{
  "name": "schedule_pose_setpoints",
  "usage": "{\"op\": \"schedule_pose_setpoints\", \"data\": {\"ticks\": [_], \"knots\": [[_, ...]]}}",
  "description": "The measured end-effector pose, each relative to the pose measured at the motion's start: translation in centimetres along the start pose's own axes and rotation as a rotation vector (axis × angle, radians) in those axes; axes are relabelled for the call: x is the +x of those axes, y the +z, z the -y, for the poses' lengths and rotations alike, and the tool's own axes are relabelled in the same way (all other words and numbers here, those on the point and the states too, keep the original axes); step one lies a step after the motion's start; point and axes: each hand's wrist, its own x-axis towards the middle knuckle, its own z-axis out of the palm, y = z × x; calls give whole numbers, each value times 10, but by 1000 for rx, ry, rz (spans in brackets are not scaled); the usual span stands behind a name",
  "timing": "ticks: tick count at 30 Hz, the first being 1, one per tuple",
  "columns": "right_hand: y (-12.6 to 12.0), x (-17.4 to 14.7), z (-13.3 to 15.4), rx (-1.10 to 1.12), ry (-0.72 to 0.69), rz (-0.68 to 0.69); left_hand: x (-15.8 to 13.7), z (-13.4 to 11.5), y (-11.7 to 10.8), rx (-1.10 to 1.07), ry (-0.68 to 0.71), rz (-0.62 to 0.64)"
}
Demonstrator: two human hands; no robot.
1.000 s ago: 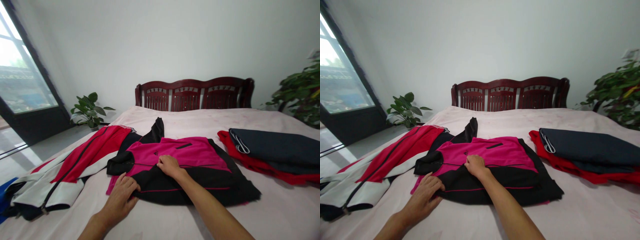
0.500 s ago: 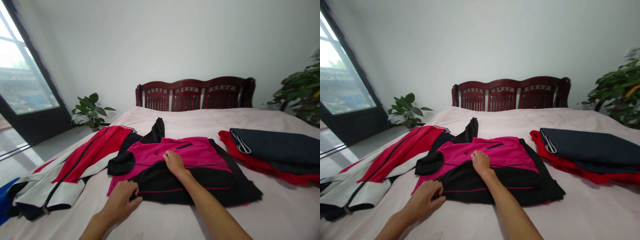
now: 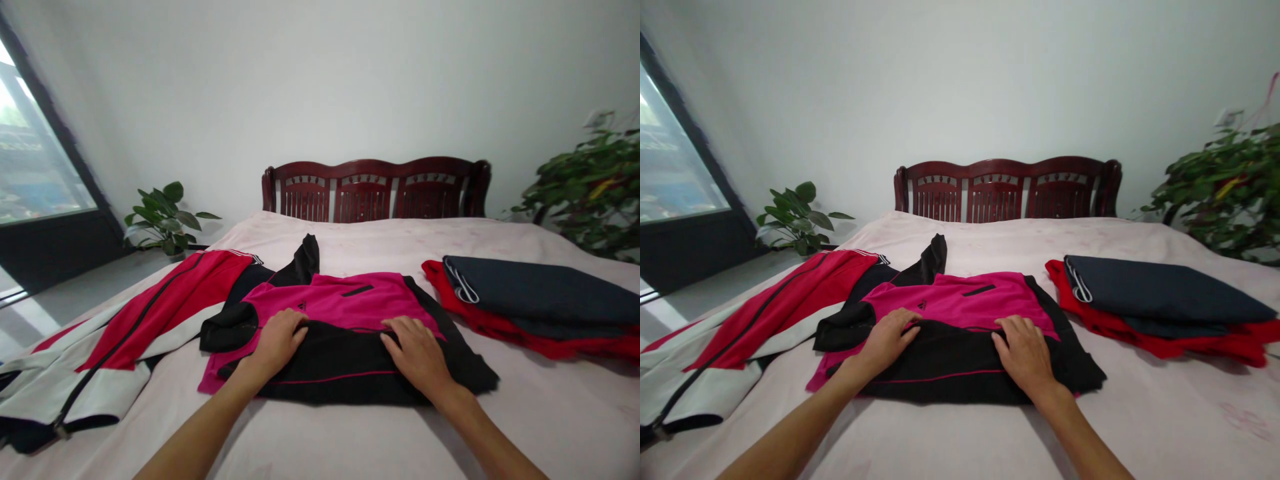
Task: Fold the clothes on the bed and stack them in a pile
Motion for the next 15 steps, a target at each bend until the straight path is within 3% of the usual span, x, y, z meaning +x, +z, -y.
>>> {"op": "schedule_pose_setpoints", "data": {"ticks": [5, 9, 12, 15], "knots": [[-18, -6, -33, -283, 225, 58, 30, -4, 38, -8, -122, 78], [-30, -12, -55, -329, 481, 249, 28, 4, 54, -65, -206, 73], [-33, -15, -62, -284, 508, 321, 26, 9, 58, -108, -259, 52], [-32, -19, -62, -258, 428, 250, 26, 14, 59, -147, -328, 36]]}}
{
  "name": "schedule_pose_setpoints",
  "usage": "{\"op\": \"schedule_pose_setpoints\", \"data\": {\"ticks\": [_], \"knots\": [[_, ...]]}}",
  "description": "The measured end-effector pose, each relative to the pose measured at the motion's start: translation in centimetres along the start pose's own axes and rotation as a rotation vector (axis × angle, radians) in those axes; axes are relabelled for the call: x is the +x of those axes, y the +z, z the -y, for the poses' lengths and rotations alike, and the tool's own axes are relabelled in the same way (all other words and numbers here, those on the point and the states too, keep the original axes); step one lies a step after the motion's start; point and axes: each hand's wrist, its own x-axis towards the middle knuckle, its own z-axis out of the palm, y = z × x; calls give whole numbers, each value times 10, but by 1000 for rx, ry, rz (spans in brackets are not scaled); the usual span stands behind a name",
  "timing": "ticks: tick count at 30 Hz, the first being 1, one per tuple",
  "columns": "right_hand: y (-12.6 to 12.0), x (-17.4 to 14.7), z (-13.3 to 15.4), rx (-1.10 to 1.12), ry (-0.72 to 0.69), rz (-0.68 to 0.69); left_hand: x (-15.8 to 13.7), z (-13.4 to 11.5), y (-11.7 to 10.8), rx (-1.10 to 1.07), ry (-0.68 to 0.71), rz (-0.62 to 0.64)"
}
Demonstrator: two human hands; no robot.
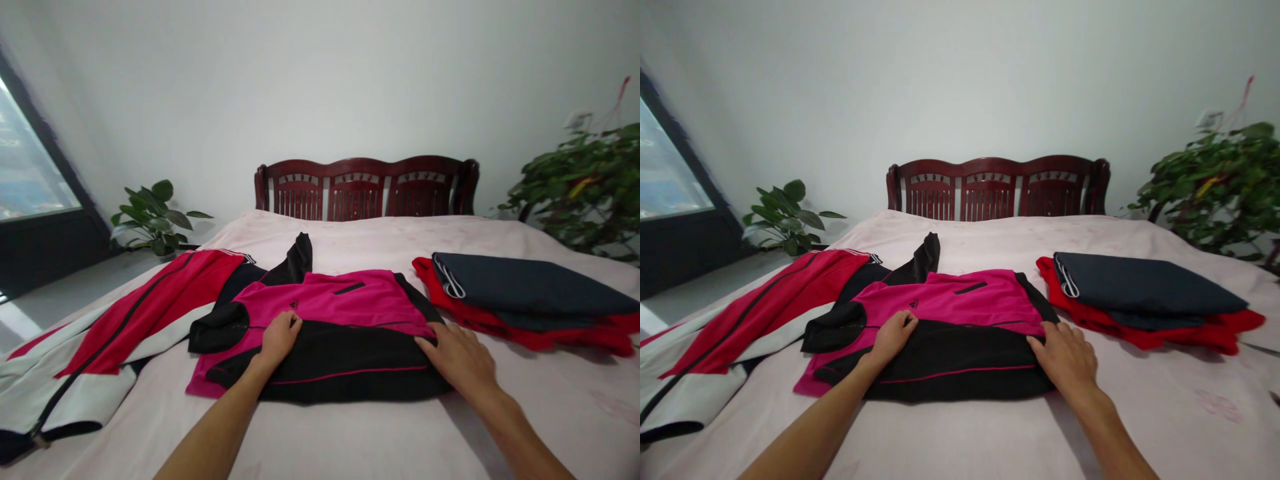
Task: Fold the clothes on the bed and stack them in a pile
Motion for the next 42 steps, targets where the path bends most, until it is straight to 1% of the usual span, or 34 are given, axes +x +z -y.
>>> {"op": "schedule_pose_setpoints", "data": {"ticks": [3, 5, 7, 9, 12, 17, 20, 23, 25, 27, 29, 30, 31, 33, 35, 36, 38, 42], "knots": [[7, -2, -6, 90, -105, -133, 3, 4, -3, -23, -67, -11], [17, -1, -15, 172, -109, -205, 4, 7, -5, -26, -94, -15], [30, 2, -27, 237, -92, -217, 4, 7, -6, -17, -112, -23], [42, 4, -36, 284, -59, -191, 2, 6, -5, 4, -121, -39], [51, 4, -41, 337, 8, -173, -2, 1, -4, 44, -114, -61], [48, 0, -43, 402, -57, -210, -4, -1, -1, 100, -90, -75], [47, -1, -51, 424, -33, -206, -3, 2, -2, 126, -77, -72], [41, -1, -57, 386, -43, -195, -4, 4, -8, 147, -88, -81], [29, -3, -52, 324, -78, -256, -8, 2, -13, 159, -81, -112], [15, -8, -34, 286, -142, -336, -15, -7, -15, 155, 12, -179], [5, -19, 0, 307, -239, -371, -25, -21, -13, 115, 181, -246], [2, -27, 20, 329, -293, -359, -31, -29, -9, 88, 273, -259], [2, -35, 41, 344, -348, -340, -36, -37, -4, 64, 357, -253], [7, -50, 79, 341, -502, -255, -45, -47, 9, 62, 479, -189], [18, -58, 101, 311, -574, -170, -51, -47, 20, 124, 552, -111], [24, -59, 104, 287, -575, -135, -53, -44, 24, 167, 574, -79], [36, -54, 95, 227, -527, -100, -54, -32, 27, 251, 601, -32], [50, -34, 49, 109, -430, -140, -51, -8, 18, 343, 618, -1]]}}
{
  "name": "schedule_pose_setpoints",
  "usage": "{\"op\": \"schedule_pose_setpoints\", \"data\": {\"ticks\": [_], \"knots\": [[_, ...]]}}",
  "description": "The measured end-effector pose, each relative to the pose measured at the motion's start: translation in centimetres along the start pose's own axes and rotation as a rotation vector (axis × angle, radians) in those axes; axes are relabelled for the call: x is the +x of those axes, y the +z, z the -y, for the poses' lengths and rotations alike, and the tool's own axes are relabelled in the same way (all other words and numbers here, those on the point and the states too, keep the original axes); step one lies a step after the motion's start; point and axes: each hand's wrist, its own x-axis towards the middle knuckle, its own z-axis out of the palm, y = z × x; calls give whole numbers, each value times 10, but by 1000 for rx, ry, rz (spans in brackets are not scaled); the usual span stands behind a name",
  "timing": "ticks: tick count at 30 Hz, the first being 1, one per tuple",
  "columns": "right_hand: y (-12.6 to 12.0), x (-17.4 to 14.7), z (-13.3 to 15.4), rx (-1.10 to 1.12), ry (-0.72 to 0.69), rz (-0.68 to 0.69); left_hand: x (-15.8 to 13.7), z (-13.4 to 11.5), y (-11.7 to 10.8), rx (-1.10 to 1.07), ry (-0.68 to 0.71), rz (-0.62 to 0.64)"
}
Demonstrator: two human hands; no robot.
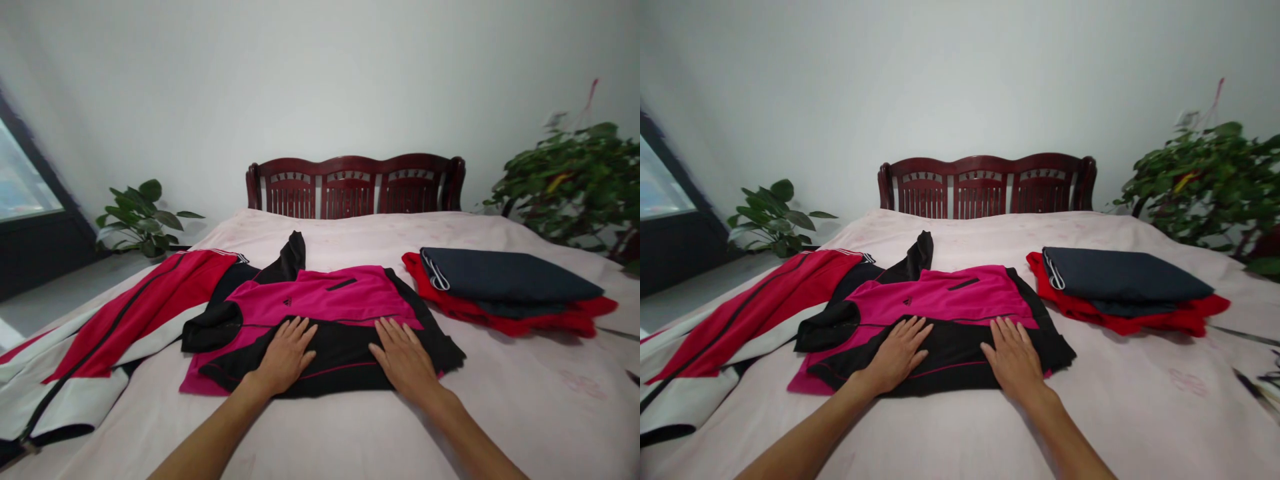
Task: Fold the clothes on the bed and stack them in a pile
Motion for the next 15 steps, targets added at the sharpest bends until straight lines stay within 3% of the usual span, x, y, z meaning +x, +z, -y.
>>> {"op": "schedule_pose_setpoints", "data": {"ticks": [5, 10, 15], "knots": [[-1, -10, -35, -85, 57, -110, -12, 21, -8, 6, -30, 0], [2, -16, -46, -112, 203, -182, -30, 49, -13, 0, -133, 31], [5, -14, -50, -103, 219, -191, -43, 71, -15, -40, -155, 37]]}}
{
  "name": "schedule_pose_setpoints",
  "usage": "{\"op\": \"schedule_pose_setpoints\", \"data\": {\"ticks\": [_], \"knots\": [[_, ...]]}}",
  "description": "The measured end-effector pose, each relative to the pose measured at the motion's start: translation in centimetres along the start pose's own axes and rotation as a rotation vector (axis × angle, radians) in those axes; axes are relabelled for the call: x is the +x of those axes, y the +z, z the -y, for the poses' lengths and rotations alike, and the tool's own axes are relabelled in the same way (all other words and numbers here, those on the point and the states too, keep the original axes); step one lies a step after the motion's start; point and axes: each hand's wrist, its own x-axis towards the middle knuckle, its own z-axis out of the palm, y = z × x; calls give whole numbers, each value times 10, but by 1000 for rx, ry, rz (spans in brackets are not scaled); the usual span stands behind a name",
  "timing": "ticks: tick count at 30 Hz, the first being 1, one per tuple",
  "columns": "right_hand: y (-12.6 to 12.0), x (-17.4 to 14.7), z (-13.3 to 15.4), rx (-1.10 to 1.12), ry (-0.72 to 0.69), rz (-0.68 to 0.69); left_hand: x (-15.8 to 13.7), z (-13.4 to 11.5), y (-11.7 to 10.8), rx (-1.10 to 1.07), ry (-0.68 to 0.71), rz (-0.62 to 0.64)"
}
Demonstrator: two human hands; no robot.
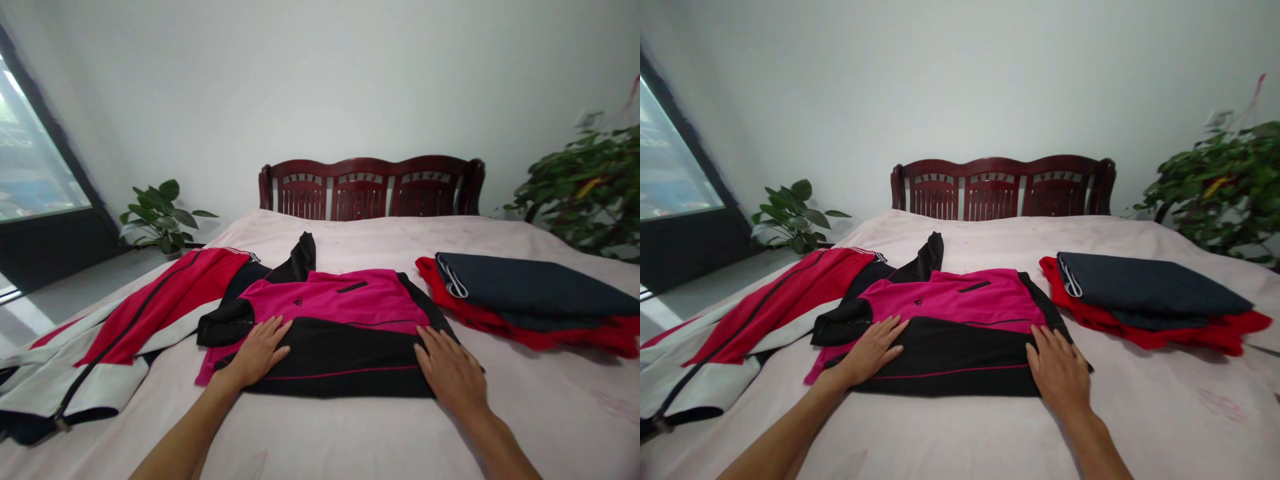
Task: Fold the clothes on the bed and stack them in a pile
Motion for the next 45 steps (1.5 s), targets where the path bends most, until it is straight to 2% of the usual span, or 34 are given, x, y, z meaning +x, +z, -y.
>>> {"op": "schedule_pose_setpoints", "data": {"ticks": [8, 16, 27, 45], "knots": [[1, 0, 1, -32, -6, -38, 1, 2, -3, -83, -61, 54], [-2, 1, 1, -37, -21, -46, 0, 7, 3, -128, -63, 3], [2, 1, 0, -64, -46, -124, 1, 13, 8, -148, -55, -7], [4, 1, -2, -23, -37, -110, 1, 14, 8, -148, -56, -32]]}}
